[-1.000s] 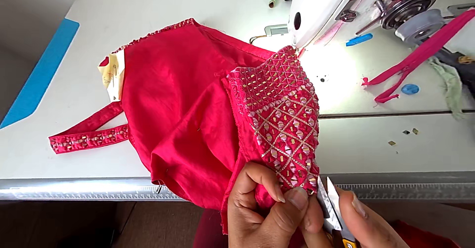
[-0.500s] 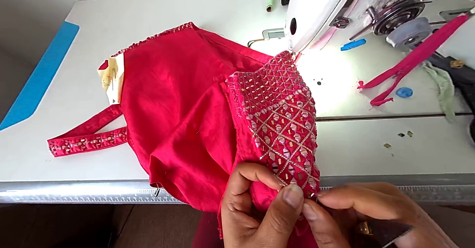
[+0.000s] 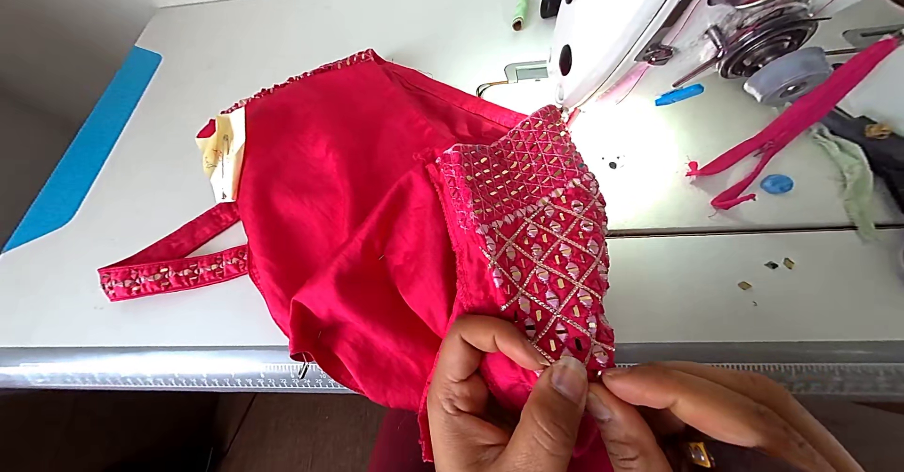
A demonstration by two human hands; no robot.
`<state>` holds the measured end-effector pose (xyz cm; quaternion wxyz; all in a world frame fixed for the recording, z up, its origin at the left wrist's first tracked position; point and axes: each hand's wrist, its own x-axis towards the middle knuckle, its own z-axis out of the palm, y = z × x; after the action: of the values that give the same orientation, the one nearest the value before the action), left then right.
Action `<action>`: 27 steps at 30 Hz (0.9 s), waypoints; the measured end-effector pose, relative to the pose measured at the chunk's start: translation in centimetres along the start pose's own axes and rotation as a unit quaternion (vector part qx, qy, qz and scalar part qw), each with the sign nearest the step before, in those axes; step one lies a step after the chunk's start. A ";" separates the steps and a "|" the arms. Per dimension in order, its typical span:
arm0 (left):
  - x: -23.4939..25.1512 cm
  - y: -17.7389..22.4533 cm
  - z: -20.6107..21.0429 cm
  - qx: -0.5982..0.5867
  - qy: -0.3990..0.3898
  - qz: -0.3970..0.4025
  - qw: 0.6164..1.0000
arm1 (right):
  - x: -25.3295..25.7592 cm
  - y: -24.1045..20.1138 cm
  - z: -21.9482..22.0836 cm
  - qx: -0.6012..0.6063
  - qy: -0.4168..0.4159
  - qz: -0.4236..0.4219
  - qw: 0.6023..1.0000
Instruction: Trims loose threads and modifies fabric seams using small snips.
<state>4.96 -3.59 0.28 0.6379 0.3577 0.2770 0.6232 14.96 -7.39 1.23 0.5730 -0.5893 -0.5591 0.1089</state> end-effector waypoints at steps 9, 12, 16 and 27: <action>0.2 0.0 0.0 0.015 0.001 -0.004 1.000 | 0.0 0.0 0.0 -0.040 -0.022 -0.018 0.999; 0.4 0.0 0.3 0.018 0.026 -0.010 0.999 | -0.2 0.1 0.3 -0.099 -0.017 -0.069 0.993; 0.5 0.0 0.4 0.022 0.054 -0.009 0.998 | -0.3 1.0 0.6 -0.184 0.002 -0.169 0.968; 0.5 0.2 0.5 -0.015 0.064 -0.032 0.997 | -0.3 2.0 0.6 -0.058 0.004 -0.161 0.985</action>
<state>5.24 -3.15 0.81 0.6438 0.2981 0.3190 0.6283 15.45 -6.79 -0.69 0.5502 -0.5240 -0.6499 -0.0196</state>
